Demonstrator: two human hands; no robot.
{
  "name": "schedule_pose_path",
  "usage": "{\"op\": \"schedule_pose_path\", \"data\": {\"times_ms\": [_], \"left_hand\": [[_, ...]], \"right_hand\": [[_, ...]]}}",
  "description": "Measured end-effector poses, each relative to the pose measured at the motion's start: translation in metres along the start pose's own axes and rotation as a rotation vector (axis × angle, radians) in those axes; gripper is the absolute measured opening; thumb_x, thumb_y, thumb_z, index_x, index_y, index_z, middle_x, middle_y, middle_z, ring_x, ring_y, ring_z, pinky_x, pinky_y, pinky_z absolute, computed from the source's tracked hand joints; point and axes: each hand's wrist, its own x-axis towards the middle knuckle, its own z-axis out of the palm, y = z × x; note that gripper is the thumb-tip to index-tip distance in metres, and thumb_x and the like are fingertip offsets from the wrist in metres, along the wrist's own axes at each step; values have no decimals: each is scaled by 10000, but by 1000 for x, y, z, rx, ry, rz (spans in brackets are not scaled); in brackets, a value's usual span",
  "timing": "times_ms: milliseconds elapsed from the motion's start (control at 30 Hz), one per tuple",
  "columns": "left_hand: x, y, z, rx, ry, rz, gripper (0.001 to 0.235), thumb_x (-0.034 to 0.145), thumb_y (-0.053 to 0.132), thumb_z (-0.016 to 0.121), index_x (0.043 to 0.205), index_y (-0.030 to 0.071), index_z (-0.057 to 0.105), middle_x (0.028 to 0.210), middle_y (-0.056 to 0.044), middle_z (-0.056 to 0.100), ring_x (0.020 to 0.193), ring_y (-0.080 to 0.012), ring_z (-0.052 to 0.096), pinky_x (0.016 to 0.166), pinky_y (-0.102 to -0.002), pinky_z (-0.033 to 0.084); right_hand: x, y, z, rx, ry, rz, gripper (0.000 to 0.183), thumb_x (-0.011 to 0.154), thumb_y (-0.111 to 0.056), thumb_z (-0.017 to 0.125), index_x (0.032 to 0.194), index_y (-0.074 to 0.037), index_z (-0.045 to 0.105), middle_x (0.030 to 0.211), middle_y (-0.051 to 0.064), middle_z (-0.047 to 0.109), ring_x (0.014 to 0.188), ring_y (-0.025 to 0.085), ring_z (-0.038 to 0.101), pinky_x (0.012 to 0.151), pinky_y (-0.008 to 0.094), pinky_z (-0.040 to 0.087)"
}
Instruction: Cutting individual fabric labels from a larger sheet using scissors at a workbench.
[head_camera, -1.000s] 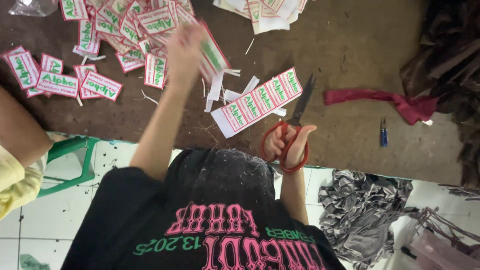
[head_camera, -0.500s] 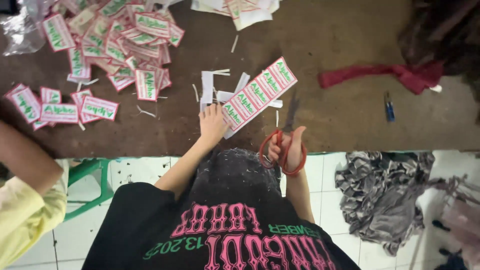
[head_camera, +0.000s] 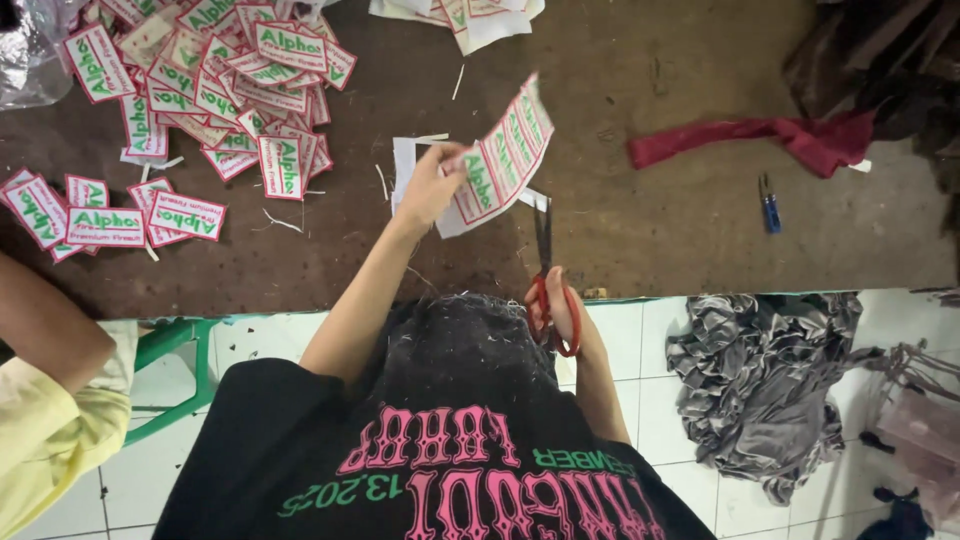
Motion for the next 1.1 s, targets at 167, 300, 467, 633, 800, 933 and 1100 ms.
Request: {"op": "schedule_pose_path", "data": {"times_ms": [167, 300, 467, 633, 800, 933, 1100], "left_hand": [[-32, 117, -3, -145, -97, 27, 360, 874, 43, 626, 1199, 170, 716, 1031, -48, 704, 969, -141, 630, 921, -338, 522], [-33, 130, -3, -186, -177, 68, 335, 940, 14, 586, 1216, 151, 716, 990, -95, 713, 919, -188, 648, 897, -356, 526], [-35, 135, -5, -172, -205, 96, 334, 958, 39, 587, 1243, 168, 701, 1001, -60, 705, 919, -139, 638, 882, -326, 534], [-41, 143, -8, -193, -245, 154, 329, 956, 13, 574, 1242, 129, 689, 994, -96, 688, 952, -173, 622, 927, -357, 510], [-41, 139, -8, -197, -236, 183, 352, 957, -4, 547, 1265, 118, 667, 1007, -101, 675, 965, -191, 613, 944, -377, 500], [-46, 145, -10, -194, -235, 197, 349, 959, -13, 547, 1266, 109, 660, 1011, -113, 669, 972, -205, 613, 946, -392, 496], [-45, 148, -13, -155, -274, 225, 328, 995, -1, 515, 1290, 92, 622, 1017, -156, 654, 974, -260, 634, 930, -444, 506]], "right_hand": [[-7, -11, 2, -16, -139, -87, 912, 1027, -742, 153, 961, -5, 687, 639, 90, 609, 527, 207, 645, 518, 329, 518], [-16, -32, 5, 54, -259, -327, 861, 1019, -711, 189, 1010, 9, 659, 699, 76, 588, 572, 211, 642, 567, 340, 532], [-10, -32, 5, 58, -266, -408, 823, 1015, -694, 272, 990, 41, 644, 668, 70, 553, 544, 195, 611, 550, 334, 514], [-7, -28, 8, 125, -277, -303, 746, 1047, -641, 265, 904, 10, 597, 648, 17, 470, 517, 162, 534, 499, 322, 479], [-16, -49, 15, 156, -274, -306, 745, 1037, -658, 323, 881, 19, 592, 653, 14, 460, 513, 160, 538, 483, 315, 471], [-17, -48, 17, 188, -277, -323, 724, 1059, -629, 304, 877, 12, 585, 650, 21, 453, 507, 166, 564, 474, 301, 478], [-20, -50, 19, 190, -184, -189, 575, 1090, -448, 267, 820, -15, 532, 650, -23, 354, 498, 97, 418, 478, 261, 399]]}}
